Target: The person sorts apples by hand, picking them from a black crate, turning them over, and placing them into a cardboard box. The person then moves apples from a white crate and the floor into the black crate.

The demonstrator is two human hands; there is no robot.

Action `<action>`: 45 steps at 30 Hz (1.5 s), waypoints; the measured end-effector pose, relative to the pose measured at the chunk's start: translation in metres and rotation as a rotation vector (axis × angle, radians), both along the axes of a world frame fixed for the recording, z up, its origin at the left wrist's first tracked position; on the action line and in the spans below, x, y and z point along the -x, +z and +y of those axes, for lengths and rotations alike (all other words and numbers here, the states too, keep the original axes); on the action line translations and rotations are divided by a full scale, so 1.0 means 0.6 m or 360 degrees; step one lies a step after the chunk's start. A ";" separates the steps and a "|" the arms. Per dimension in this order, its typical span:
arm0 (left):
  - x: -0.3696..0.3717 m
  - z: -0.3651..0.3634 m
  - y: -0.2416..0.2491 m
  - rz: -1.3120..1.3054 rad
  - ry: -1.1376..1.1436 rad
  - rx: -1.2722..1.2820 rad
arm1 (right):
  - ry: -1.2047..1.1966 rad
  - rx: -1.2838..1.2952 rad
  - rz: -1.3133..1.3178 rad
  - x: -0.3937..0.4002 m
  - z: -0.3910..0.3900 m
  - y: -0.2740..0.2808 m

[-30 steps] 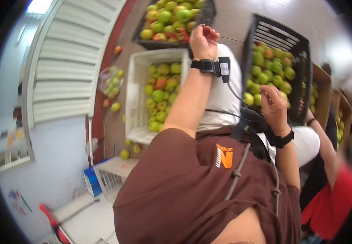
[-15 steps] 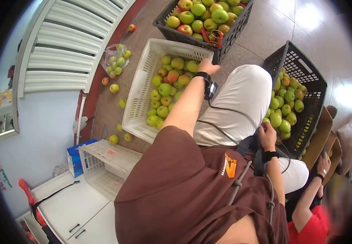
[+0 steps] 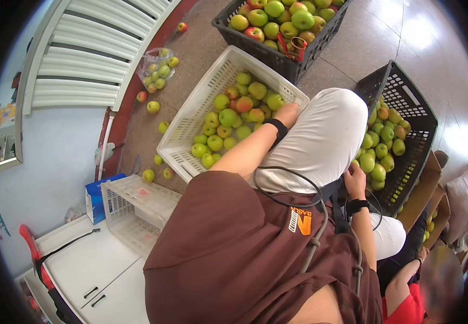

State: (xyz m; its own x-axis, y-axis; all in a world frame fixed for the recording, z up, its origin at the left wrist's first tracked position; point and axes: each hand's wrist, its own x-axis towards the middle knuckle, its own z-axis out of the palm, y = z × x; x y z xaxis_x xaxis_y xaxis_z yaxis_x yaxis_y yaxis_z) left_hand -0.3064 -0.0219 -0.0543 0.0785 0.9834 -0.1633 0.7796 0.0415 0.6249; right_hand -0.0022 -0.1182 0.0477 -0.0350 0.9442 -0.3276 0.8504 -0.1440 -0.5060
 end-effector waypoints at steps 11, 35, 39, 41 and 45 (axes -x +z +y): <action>0.229 0.086 0.091 -0.0601 0.0876 0.0467 | -0.0145 -0.0145 0.0080 0.011 -0.007 0.023; 0.106 0.057 -0.035 0.0812 0.0188 0.0794 | -0.0225 -0.0032 -0.0007 0.013 0.001 0.011; 0.110 0.052 -0.011 0.0833 0.0121 0.0711 | -0.0234 -0.0107 0.0015 0.010 -0.003 0.006; 0.112 0.035 -0.008 0.0737 0.0188 0.0622 | -0.0218 -0.0135 -0.0002 0.009 -0.004 0.006; 0.123 -0.003 -0.044 0.0109 0.0817 -0.0035 | -0.0205 -0.0173 0.0026 0.009 -0.003 0.010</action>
State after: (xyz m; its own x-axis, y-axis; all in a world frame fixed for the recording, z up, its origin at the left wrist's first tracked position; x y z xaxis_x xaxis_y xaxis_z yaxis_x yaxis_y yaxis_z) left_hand -0.3803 -0.0239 -0.0808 -0.4250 0.8957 -0.1304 0.7013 0.4169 0.5783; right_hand -0.0078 -0.1198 0.0537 0.0839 0.9710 -0.2239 0.8200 -0.1949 -0.5382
